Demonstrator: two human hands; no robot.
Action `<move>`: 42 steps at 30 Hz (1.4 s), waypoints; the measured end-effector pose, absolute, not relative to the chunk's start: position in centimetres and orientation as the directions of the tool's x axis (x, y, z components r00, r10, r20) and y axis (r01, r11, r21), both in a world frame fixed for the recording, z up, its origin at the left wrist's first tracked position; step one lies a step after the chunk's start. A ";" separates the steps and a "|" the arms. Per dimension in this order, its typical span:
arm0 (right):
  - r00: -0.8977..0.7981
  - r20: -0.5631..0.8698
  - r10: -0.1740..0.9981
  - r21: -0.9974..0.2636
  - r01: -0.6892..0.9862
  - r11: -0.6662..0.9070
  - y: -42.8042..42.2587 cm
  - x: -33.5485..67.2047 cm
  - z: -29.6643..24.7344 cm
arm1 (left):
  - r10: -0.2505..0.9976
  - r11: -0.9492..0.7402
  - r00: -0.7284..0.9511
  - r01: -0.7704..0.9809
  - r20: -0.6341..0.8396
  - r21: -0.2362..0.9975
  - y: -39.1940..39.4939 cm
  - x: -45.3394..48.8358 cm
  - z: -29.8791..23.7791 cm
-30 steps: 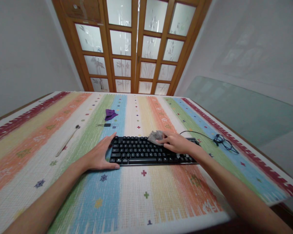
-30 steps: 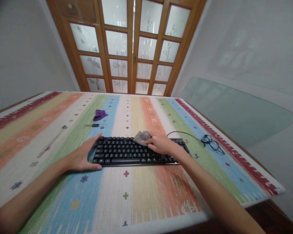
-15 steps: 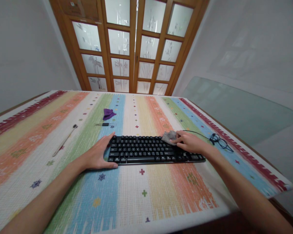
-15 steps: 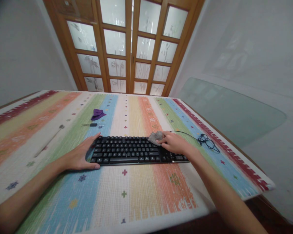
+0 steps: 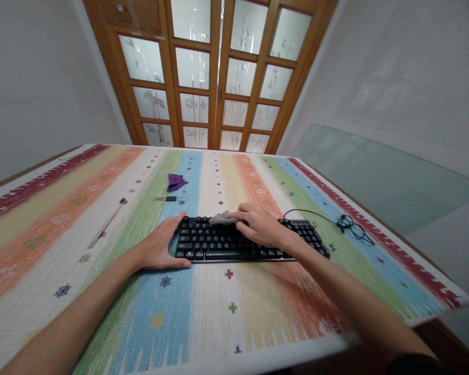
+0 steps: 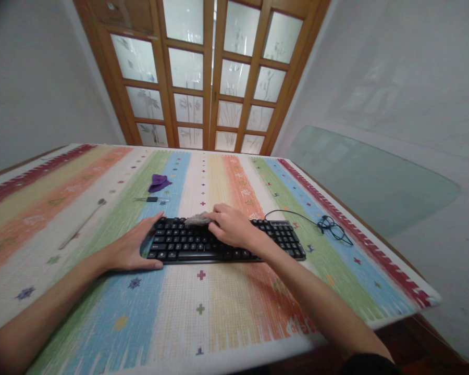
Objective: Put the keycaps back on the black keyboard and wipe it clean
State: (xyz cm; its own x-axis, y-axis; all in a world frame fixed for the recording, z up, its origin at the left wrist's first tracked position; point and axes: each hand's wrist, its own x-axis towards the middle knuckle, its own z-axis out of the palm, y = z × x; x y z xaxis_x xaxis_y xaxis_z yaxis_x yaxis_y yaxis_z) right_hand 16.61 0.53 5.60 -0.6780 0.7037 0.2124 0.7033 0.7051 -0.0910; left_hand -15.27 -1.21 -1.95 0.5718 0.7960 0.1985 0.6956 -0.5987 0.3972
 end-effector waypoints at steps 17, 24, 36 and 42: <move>-0.895 0.081 0.439 0.055 0.443 0.895 -0.5 6.4 3.7 | 0.821 -0.560 0.544 0.713 0.171 0.421 -1.5 -14.9 -1.5; -0.928 0.073 0.365 0.058 0.370 0.927 -2.8 7.2 2.7 | 0.797 -0.595 0.574 0.692 0.188 0.409 -1.3 -15.2 -1.8; -0.835 0.150 0.529 0.053 0.541 0.840 -1.6 9.3 3.9 | 0.791 -0.605 0.575 0.691 0.206 0.394 -1.2 -15.0 -1.7; -0.840 0.118 0.529 0.072 0.539 0.839 -1.7 8.6 2.6 | 0.803 -0.589 0.570 0.711 0.176 0.383 -1.4 -14.9 -1.7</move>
